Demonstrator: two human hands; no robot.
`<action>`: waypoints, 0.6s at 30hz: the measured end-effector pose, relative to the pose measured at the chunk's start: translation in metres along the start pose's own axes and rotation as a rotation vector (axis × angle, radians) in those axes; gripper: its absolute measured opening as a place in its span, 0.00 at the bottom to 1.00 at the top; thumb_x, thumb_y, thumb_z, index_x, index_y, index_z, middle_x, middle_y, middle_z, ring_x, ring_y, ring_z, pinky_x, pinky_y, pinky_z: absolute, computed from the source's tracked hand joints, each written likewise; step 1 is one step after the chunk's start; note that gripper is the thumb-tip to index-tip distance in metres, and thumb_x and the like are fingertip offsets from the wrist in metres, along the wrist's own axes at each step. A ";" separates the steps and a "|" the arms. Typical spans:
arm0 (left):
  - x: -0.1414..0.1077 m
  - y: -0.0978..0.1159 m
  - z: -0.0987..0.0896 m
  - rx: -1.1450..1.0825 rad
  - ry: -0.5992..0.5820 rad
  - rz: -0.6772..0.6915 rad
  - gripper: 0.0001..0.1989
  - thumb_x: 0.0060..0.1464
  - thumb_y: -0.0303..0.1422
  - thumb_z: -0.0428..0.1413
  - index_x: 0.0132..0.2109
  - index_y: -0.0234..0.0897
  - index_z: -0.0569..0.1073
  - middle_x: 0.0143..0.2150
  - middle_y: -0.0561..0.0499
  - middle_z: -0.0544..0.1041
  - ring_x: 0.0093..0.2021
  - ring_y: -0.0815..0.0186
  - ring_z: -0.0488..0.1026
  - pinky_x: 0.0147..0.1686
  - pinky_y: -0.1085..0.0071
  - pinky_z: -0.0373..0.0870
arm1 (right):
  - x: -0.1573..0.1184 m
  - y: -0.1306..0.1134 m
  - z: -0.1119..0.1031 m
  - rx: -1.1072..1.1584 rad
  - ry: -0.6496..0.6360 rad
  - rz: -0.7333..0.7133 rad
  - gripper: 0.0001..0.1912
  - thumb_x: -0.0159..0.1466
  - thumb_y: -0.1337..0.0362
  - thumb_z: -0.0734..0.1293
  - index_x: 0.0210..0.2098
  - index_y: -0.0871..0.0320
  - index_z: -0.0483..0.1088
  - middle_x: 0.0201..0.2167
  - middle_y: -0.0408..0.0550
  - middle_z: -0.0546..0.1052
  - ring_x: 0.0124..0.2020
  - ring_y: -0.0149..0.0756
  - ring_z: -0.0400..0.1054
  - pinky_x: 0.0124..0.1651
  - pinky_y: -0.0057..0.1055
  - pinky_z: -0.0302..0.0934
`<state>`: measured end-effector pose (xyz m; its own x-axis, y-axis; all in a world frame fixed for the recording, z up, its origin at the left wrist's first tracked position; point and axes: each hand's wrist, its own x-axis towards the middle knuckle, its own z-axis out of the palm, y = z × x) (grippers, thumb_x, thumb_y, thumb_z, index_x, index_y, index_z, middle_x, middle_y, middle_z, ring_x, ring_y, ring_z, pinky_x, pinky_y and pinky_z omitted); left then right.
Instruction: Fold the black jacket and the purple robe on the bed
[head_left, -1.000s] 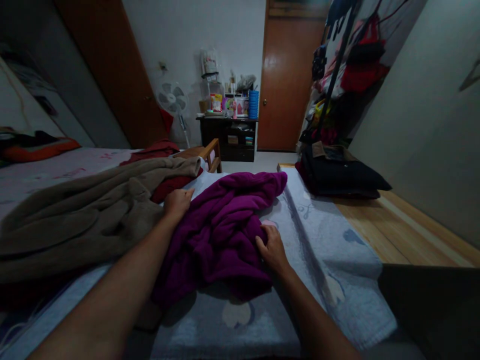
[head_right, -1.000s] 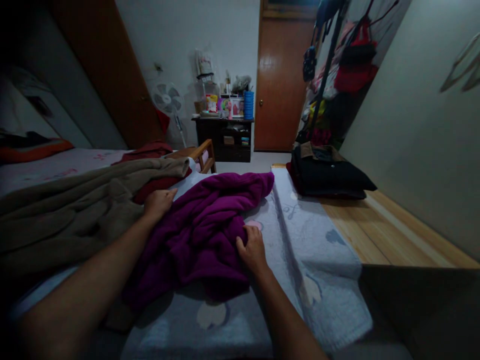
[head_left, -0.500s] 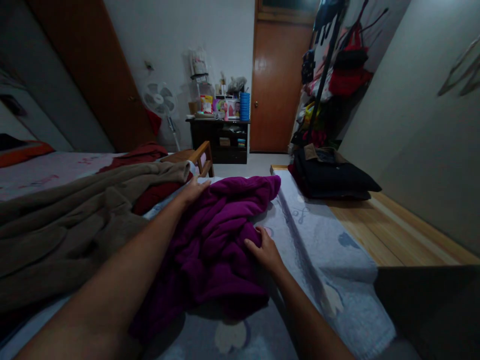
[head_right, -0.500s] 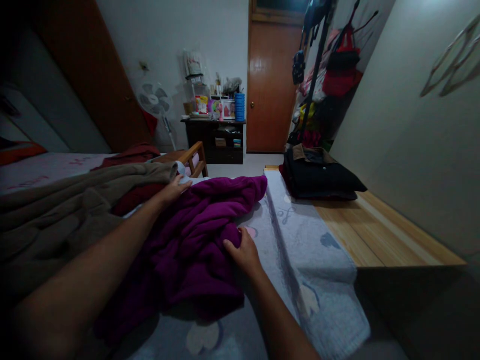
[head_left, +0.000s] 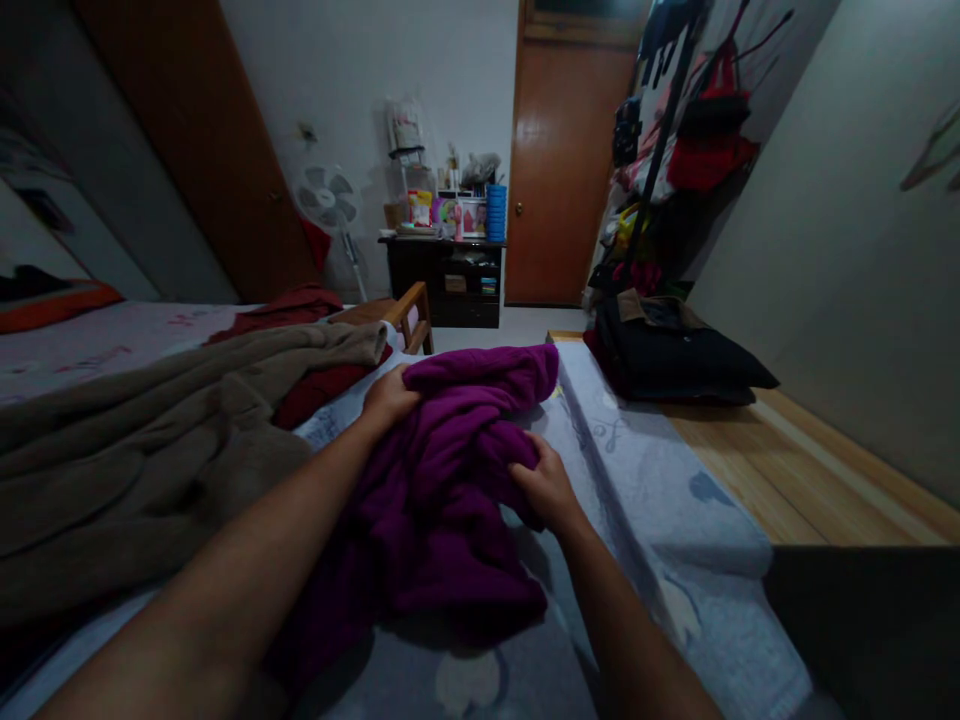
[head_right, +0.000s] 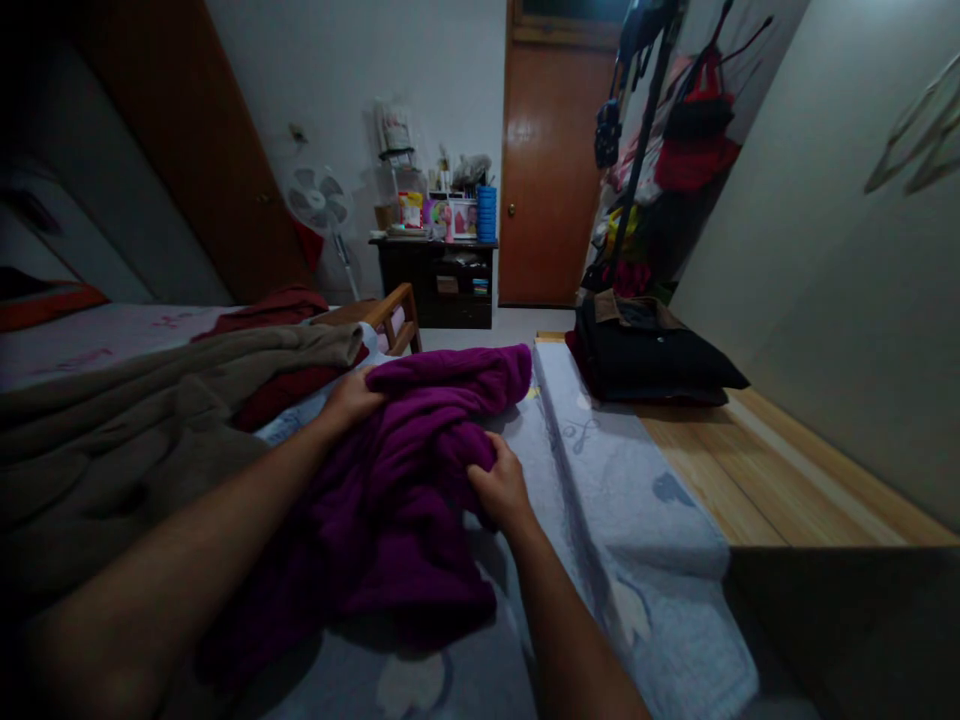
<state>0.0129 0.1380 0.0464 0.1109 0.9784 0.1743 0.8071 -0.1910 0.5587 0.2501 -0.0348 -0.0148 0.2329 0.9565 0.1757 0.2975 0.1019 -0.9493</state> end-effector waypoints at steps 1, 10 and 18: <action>0.003 -0.005 -0.003 -0.017 0.050 -0.011 0.23 0.48 0.41 0.58 0.51 0.38 0.72 0.47 0.46 0.78 0.47 0.55 0.75 0.43 0.66 0.69 | 0.002 -0.007 -0.010 0.020 0.029 -0.010 0.27 0.51 0.66 0.65 0.51 0.56 0.67 0.43 0.46 0.77 0.43 0.40 0.71 0.48 0.36 0.65; -0.010 -0.033 -0.011 0.408 0.088 -0.138 0.29 0.54 0.37 0.56 0.61 0.35 0.62 0.55 0.35 0.71 0.53 0.45 0.70 0.48 0.54 0.67 | 0.002 -0.022 -0.091 -0.177 0.340 -0.055 0.32 0.53 0.60 0.67 0.56 0.58 0.63 0.49 0.53 0.74 0.45 0.44 0.71 0.51 0.40 0.64; -0.045 0.010 -0.008 0.607 -0.128 0.298 0.30 0.52 0.37 0.57 0.61 0.40 0.65 0.66 0.41 0.60 0.65 0.46 0.53 0.61 0.49 0.54 | -0.009 0.017 -0.074 -0.743 -0.127 0.083 0.31 0.54 0.63 0.67 0.57 0.58 0.63 0.50 0.55 0.73 0.50 0.46 0.68 0.53 0.38 0.59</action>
<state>0.0116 0.0916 0.0510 0.4160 0.8997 0.1320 0.9094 -0.4119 -0.0582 0.3219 -0.0618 -0.0131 0.1862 0.9818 0.0373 0.8400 -0.1393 -0.5244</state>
